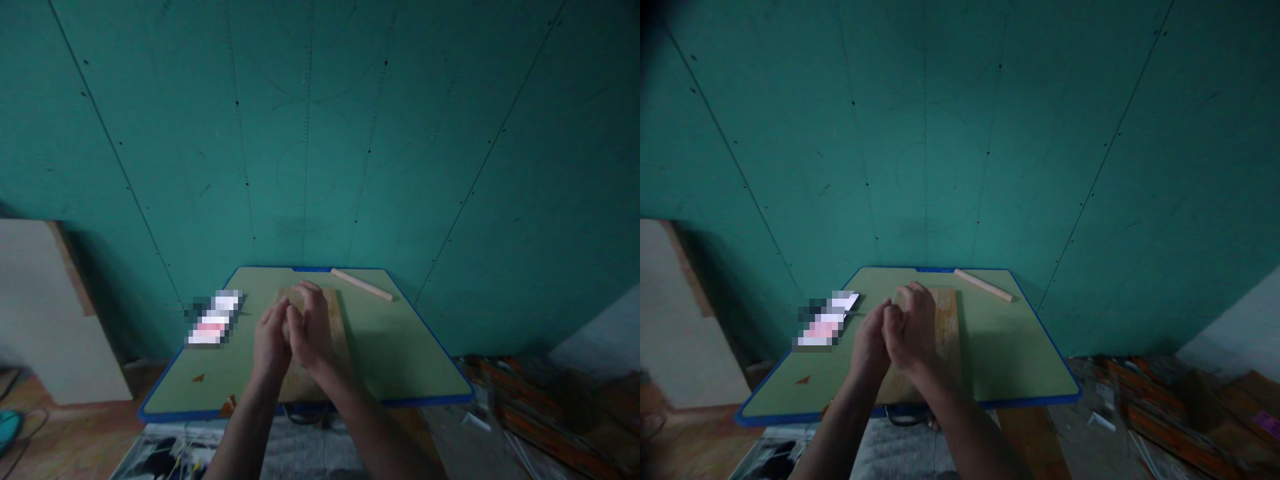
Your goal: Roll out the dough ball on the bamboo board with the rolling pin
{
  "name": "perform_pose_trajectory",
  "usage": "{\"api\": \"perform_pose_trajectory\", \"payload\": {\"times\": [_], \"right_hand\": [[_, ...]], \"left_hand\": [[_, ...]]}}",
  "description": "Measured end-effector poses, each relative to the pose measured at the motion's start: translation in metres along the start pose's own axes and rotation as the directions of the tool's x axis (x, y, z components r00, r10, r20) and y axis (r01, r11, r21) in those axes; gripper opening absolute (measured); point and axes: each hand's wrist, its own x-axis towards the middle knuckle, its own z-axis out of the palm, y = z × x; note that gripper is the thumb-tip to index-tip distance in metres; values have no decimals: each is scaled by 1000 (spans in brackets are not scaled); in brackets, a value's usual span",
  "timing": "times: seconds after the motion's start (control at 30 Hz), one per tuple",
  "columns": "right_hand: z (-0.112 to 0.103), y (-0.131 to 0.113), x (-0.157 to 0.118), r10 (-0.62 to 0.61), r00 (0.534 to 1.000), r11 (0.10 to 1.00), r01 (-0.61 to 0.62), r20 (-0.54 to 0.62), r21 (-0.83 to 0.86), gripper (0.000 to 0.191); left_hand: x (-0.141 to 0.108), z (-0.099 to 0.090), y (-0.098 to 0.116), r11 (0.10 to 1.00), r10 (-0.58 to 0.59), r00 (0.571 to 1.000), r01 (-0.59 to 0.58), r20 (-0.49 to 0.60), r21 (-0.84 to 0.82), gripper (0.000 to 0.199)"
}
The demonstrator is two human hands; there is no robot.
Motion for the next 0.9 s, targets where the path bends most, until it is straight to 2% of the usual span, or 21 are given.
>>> {"api": "perform_pose_trajectory", "payload": {"times": [0.03, 0.07, 0.1, 0.17, 0.2, 0.27, 0.3, 0.37, 0.4, 0.43, 0.47, 0.5, 0.53, 0.57, 0.63, 0.67, 0.7, 0.77, 0.8, 0.83, 0.9], "right_hand": [[1, 4, -3, 139, 989, 982, -131, -44, 139, 33], [2, 7, -5, 295, 954, 921, -266, -64, 285, 32], [5, 10, -7, 449, 892, 818, -388, -48, 426, 31], [10, 14, -7, 673, 736, 529, -551, 77, 645, 29], [12, 15, -6, 723, 670, 378, -587, 168, 716, 29], [14, 15, -2, 718, 606, 136, -606, 344, 784, 31], [14, 14, -1, 688, 599, 59, -607, 408, 792, 32], [11, 14, 2, 649, 587, -24, -620, 484, 785, 34], [10, 14, 2, 660, 572, -33, -626, 487, 779, 33], [8, 15, 1, 688, 554, -24, -629, 469, 777, 32], [6, 16, 1, 719, 538, -4, -629, 440, 777, 29], [4, 16, 0, 746, 525, 16, -629, 409, 777, 27], [2, 17, 0, 768, 514, 32, -626, 382, 779, 24], [0, 17, 0, 784, 506, 42, -621, 360, 782, 21], [-6, 19, 4, 805, 489, 47, -618, 337, 785, 18], [-9, 21, 6, 813, 484, 57, -618, 323, 784, 19], [-13, 22, 9, 816, 489, 79, -623, 308, 779, 21], [-18, 27, 13, 800, 524, 154, -651, 293, 743, 28], [-20, 29, 14, 783, 557, 220, -664, 277, 714, 32], [-20, 30, 14, 754, 610, 322, -667, 244, 671, 36], [-19, 29, 11, 632, 759, 605, -610, 158, 511, 41]], "left_hand": [[3, 0, 2, 999, 18, 1000, -18, -3, 35, 24], [6, 0, 5, 996, 43, 999, -43, -2, 81, 27], [8, 0, 7, 988, 72, 997, -72, 3, 140, 29], [11, 3, 8, 955, 132, 991, -133, 20, 265, 34], [11, 4, 7, 937, 156, 987, -157, 28, 311, 36], [8, 8, 4, 877, 214, 970, -242, 115, 415, 35], [6, 10, 2, 803, 258, 945, -325, 200, 500, 34], [2, 12, -2, 536, 314, 864, -504, 395, 677, 34], [0, 12, -4, 386, 312, 829, -556, 464, 736, 37], [-1, 11, -4, 278, 301, 817, -569, 492, 774, 41], [-1, 11, -5, 243, 293, 827, -550, 480, 799, 44], [-2, 10, -4, 271, 281, 842, -530, 460, 804, 46], [-3, 9, -3, 358, 278, 855, -515, 437, 779, 47], [-3, 7, -1, 491, 284, 868, -497, 408, 715, 46], [-6, 6, 3, 778, 301, 901, -421, 312, 466, 40], [-8, 5, 5, 876, 291, 924, -362, 249, 318, 36], [-10, 4, 7, 934, 262, 946, -298, 190, 195, 32], [-13, 2, 6, 979, 180, 977, -189, 119, 76, 25], [-14, 1, 3, 988, 136, 985, -143, 105, 61, 23], [-15, 1, 0, 994, 87, 991, -93, 100, 53, 21], [-15, 2, -9, 999, -40, 994, 39, 100, 15, 20]]}}
